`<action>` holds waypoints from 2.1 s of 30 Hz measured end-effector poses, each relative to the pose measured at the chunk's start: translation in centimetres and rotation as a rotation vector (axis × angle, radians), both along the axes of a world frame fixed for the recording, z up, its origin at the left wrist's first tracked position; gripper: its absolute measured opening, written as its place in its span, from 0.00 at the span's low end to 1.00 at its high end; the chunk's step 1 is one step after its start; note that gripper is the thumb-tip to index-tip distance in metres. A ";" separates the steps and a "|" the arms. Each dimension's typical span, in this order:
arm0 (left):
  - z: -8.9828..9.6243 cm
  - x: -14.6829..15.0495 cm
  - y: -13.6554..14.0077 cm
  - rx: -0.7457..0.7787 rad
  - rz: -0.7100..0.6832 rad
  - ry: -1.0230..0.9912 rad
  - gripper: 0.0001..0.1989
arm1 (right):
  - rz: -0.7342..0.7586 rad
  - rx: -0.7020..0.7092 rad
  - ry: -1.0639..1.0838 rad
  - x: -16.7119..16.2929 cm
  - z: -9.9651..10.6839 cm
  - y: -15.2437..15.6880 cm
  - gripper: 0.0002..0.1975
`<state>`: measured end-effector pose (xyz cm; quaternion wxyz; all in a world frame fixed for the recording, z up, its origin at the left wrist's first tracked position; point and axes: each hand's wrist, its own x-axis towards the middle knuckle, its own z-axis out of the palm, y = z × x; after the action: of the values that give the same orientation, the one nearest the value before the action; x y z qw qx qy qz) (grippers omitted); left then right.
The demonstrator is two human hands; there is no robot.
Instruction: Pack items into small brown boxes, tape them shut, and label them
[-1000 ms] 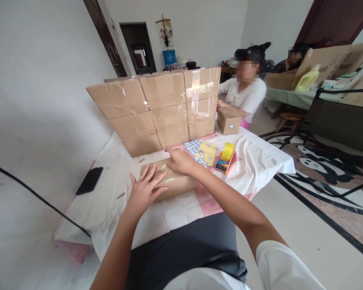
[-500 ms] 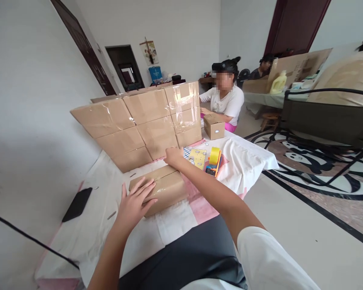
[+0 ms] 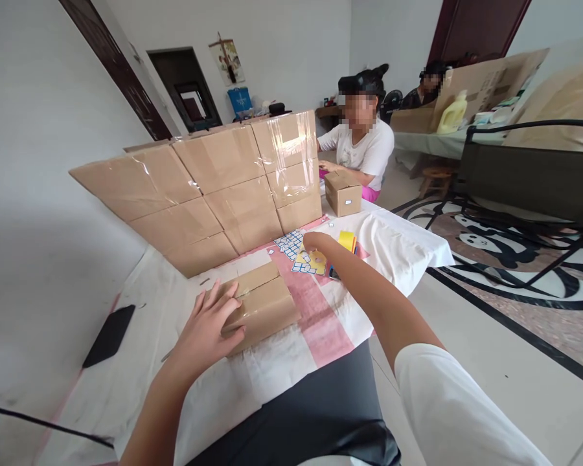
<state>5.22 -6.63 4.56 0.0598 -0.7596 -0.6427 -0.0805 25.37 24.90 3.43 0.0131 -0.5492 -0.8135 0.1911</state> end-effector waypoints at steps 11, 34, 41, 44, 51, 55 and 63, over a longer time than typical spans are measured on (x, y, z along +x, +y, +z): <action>-0.5 -0.7 0.1 -0.025 -0.009 -0.056 0.08 | 0.252 -0.036 -0.215 0.5 -2.6 -1.2 0.09; -1.4 -2.2 0.1 -0.025 -0.052 -0.118 0.10 | 0.381 0.025 -0.183 3.7 -4.2 -4.8 0.22; -1.4 -2.0 0.0 -0.025 -0.047 -0.119 0.10 | 0.469 -0.024 -0.147 3.7 -5.5 -2.5 0.23; -1.4 -2.0 -0.1 -0.029 -0.050 -0.120 0.09 | 0.469 -0.014 -0.121 3.8 -6.1 -1.9 0.22; -1.4 -2.0 -0.1 -0.009 -0.053 -0.108 0.10 | 0.470 0.002 -0.105 3.6 -7.1 -1.1 0.20; -1.4 -1.9 -0.1 0.002 -0.055 -0.101 0.10 | 0.460 0.015 -0.105 3.3 -7.3 -0.9 0.12; -1.4 -1.8 -0.2 0.014 -0.053 -0.106 0.09 | 0.390 0.043 -0.131 3.1 -6.5 -2.0 0.13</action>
<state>3.39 -6.81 3.17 0.0288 -0.7707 -0.6238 -0.1268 28.51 22.87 -3.09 -0.0654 -0.3922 -0.9074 0.1362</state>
